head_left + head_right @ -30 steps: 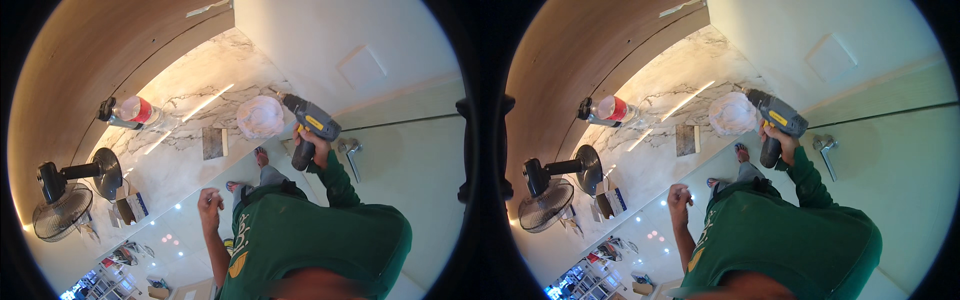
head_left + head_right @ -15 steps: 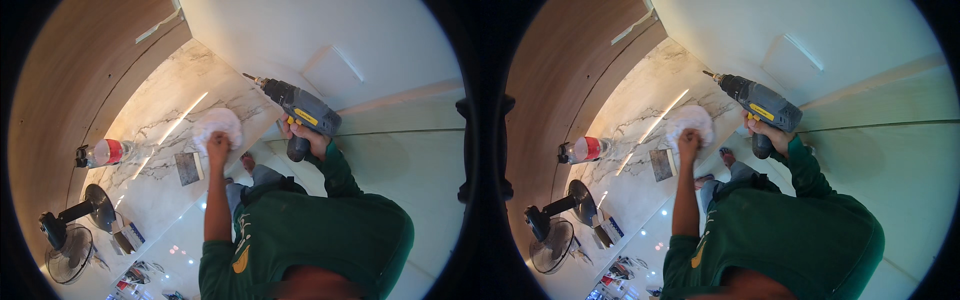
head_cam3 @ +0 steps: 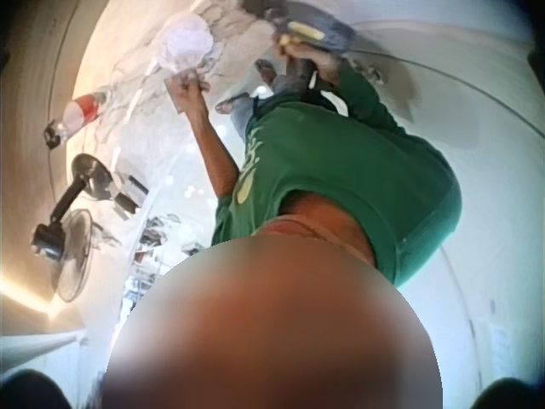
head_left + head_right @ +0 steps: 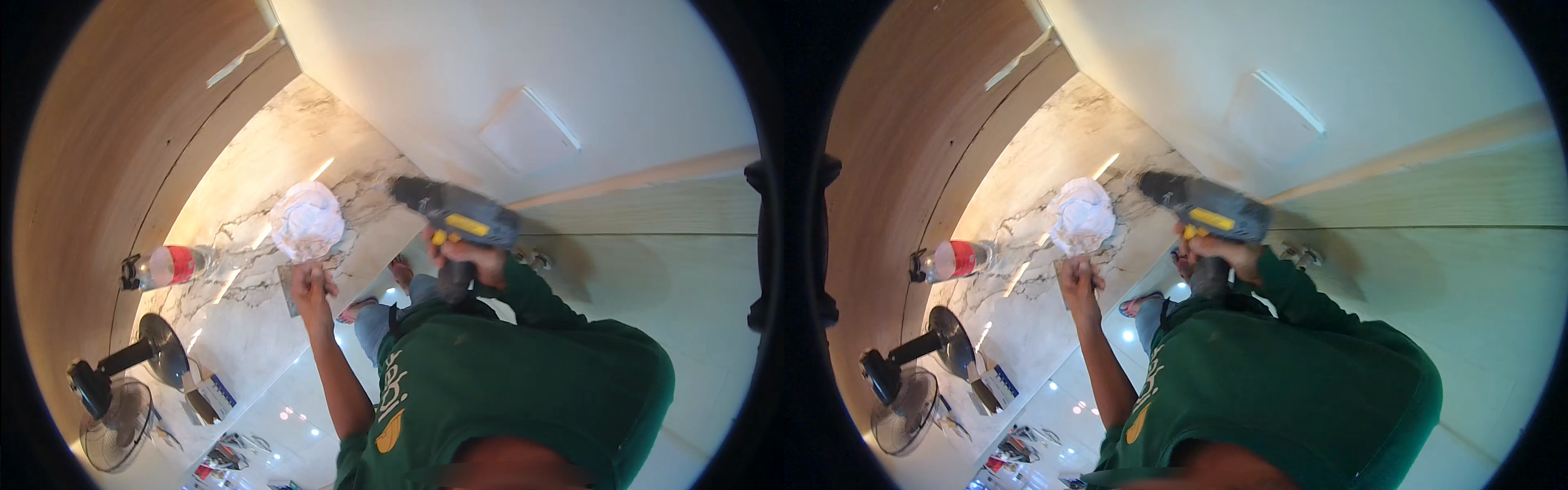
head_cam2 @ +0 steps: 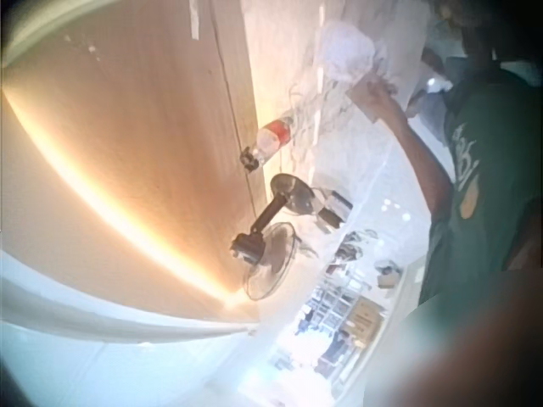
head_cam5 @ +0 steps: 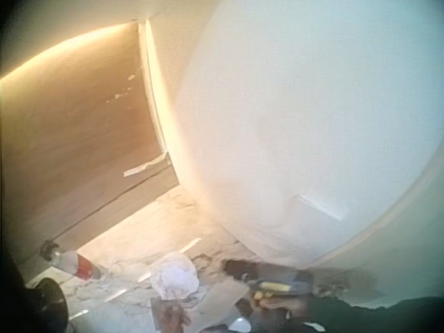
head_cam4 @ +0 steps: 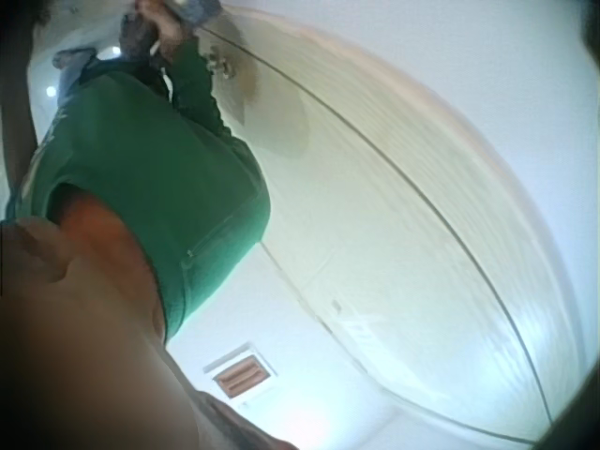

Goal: The person uses a cordless drill to fasten a wooden panel to a wall, then sits on the floor to handle a sanding block and a phone. The person then stands and sands the edge of a marble countertop with the sanding block.

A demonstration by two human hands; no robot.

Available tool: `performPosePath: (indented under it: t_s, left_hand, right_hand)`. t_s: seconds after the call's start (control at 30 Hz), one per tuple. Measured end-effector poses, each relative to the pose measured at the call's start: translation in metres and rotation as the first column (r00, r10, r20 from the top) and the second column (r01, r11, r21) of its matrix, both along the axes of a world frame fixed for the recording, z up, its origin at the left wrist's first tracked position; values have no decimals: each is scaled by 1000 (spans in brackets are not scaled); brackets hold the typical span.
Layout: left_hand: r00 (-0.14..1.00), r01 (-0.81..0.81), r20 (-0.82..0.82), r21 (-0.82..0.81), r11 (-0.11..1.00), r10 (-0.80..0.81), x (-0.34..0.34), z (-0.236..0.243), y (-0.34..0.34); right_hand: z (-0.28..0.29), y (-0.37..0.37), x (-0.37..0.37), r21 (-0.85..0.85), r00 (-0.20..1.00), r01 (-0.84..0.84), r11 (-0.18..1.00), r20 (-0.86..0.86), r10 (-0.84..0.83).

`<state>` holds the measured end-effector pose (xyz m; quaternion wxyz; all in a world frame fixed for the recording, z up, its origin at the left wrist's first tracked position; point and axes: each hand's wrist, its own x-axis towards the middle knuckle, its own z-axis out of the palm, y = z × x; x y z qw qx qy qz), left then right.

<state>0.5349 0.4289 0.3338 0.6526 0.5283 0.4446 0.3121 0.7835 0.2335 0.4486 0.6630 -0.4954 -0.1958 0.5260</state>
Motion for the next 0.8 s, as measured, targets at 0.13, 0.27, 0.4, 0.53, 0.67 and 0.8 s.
performPosePath:
  t_s: [0.13,0.27,0.4,0.53,0.67,0.8]
  left_hand:
    - [998,-69,-4,-132,989,69,-28,8,-39]
    - [999,-34,21,-193,981,39,-46,5,-60]
    - [998,38,-53,-112,993,-44,-56,5,-68]
    - [996,94,7,-208,974,-94,-70,9,-69]
    - [988,149,73,-270,951,-134,-91,15,-66]
    - [982,161,151,-357,920,-113,-110,28,-61]
  right_hand:
    - [-24,8,-37,-140,891,-298,944,315,328]
    - [-39,18,-72,0,812,-396,918,468,350]
    - [-42,16,-89,-19,730,-444,896,572,374]
    - [-45,8,-101,-95,681,-421,902,625,383]
    - [-46,1,-121,-58,794,-296,953,540,280]
    - [-42,-3,-141,-32,838,-218,975,507,204]
